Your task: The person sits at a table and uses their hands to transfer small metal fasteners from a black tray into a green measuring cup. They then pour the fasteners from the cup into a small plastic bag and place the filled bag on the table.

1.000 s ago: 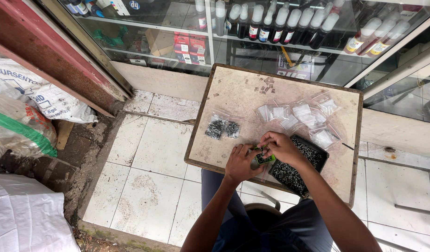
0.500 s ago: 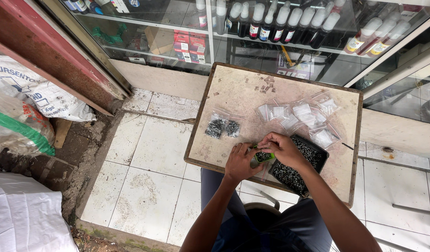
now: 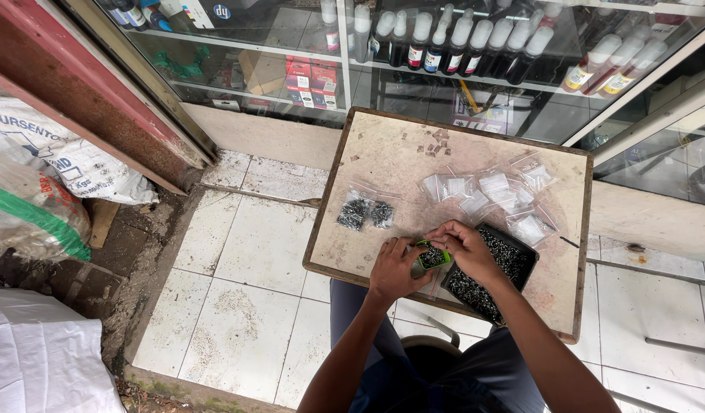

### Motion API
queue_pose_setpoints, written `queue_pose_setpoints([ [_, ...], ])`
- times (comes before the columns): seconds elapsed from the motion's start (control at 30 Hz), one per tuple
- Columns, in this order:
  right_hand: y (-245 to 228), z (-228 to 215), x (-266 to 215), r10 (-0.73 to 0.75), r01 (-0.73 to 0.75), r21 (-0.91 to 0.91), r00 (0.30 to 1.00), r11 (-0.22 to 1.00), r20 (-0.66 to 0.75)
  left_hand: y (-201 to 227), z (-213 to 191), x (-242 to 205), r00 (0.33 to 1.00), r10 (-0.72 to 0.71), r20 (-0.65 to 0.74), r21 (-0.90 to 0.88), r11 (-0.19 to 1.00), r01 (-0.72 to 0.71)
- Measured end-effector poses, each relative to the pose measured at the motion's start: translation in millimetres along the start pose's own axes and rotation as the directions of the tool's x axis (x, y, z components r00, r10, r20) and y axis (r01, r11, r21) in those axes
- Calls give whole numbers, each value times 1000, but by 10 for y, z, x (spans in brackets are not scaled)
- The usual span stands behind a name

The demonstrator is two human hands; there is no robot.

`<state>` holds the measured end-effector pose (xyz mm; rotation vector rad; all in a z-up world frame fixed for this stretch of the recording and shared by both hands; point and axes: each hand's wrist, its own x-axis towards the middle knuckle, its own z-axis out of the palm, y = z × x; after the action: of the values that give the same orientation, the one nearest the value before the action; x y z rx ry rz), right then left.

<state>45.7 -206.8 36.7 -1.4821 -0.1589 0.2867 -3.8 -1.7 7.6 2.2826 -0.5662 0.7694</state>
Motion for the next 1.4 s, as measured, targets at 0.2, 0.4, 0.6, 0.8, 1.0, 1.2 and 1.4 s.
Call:
queue_pose_setpoints([
  [0.2, 20, 118, -73, -106, 111, 69, 992, 991, -70, 17, -58, 16, 997, -18, 74, -11, 1000, 19],
  [0.4, -11, 205, -104, -168, 186, 126, 976, 975, -135, -29, 40, -43, 999, -5, 50, -3, 1000, 5],
  [0.6, 66, 132, -89, -168, 187, 198, 980, 962, -109, 22, -37, -10, 996, -10, 91, -5, 1000, 11],
  [0.8, 46, 157, -119, -187, 201, 198, 978, 959, -88, 78, -90, -9, 989, 143, -28, 63, 988, -141],
  [1.0, 93, 79, -137, -171, 233, 328, 964, 916, -205, 131, 87, -22, 966, 254, 40, 190, 948, -257],
  [1.2, -35, -316, -425, -124, 234, 280, 924, 931, -362, 376, -52, 235, 920, 271, 283, 187, 925, -330],
  [1.4, -28, -653, -739, -48, 171, 211, 872, 962, -488, 360, 149, 352, 858, 175, 483, 153, 948, -280],
])
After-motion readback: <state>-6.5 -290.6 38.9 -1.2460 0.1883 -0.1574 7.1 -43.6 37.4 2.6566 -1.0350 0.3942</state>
